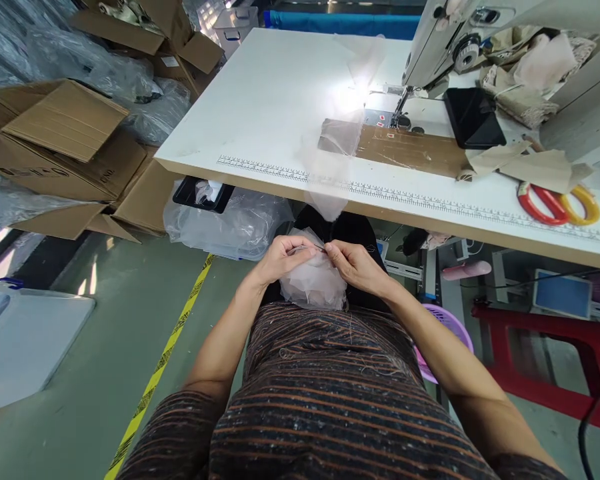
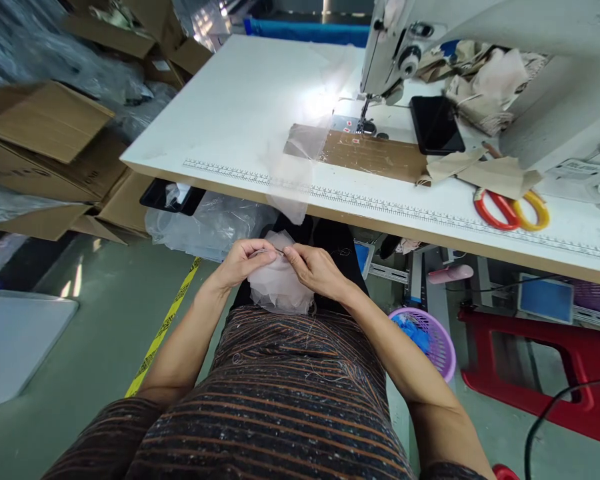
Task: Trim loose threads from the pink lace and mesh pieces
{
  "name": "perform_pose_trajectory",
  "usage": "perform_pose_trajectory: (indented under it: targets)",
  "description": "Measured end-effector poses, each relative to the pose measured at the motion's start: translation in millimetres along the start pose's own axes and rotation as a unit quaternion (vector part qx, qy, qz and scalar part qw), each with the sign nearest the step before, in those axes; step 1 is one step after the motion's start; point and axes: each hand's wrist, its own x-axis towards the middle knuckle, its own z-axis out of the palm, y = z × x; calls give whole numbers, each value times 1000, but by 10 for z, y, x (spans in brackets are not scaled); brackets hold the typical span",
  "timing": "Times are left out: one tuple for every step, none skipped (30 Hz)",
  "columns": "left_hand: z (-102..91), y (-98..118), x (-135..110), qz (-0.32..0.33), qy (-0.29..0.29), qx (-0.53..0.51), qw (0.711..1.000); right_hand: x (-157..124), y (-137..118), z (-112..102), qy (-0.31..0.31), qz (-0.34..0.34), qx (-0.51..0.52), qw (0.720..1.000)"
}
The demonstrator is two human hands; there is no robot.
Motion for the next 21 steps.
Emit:
perform_pose_trajectory:
  targets:
    - [1,3,2,-5,1,3,1000,5,-9,-5,-3,-4,-12,1000]
    - [3,6,5,-10,1,8,1000,11,-15,-6,-3,-5,-25,1000]
    - [6,10,6,-15,-1,13,1000,19,-19,-4,1,-3,-40,999]
    - [11,13,6,-18,-3,15,1000,25,-20,1,6,3,-52,999]
    - [17,17,5,-18,-5,15,1000,29,-18,10,13,11,-58,998]
    - [22,20,3,-17,-7,13,1000,29,-14,20,21,18,-55,998]
    - [25,22,-1,-15,-8,11,1000,26,-8,31,30,22,-41,998]
    - [25,22,-5,-15,-10,11,1000,17,0,42,33,23,-14,999]
    - [20,18,-8,-15,-13,11,1000,3,9,52,27,23,24,999]
    - [11,12,-9,-15,-17,14,1000,-16,20,61,12,23,65,998]
    - [-5,1,-6,-14,-21,19,1000,-40,34,68,-5,24,102,995]
    - [-25,-14,2,-11,-25,27,999,-67,52,73,-23,28,130,991]
    - [-48,-34,14,-6,-27,42,999,-98,74,75,-39,37,149,987]
    - [-73,-58,31,3,-26,66,997,-130,102,74,-53,51,159,985]
    - [-96,-86,49,16,-20,102,994,-162,135,69,-65,67,159,983]
    - [-114,-118,67,35,-9,152,988,-190,173,60,-72,84,150,983]
    - [-125,-154,82,58,7,211,976,-214,212,48,-71,99,128,984]
    - [-129,-191,90,83,21,272,959,-229,252,32,-57,109,95,988]
    - [-123,-231,91,104,24,324,940,-234,287,14,-25,113,55,992]
    - [-108,-272,83,121,14,362,924,-227,316,-7,19,111,17,993]
    - [-86,-314,66,131,-12,382,915,-209,336,-28,65,105,-9,992]
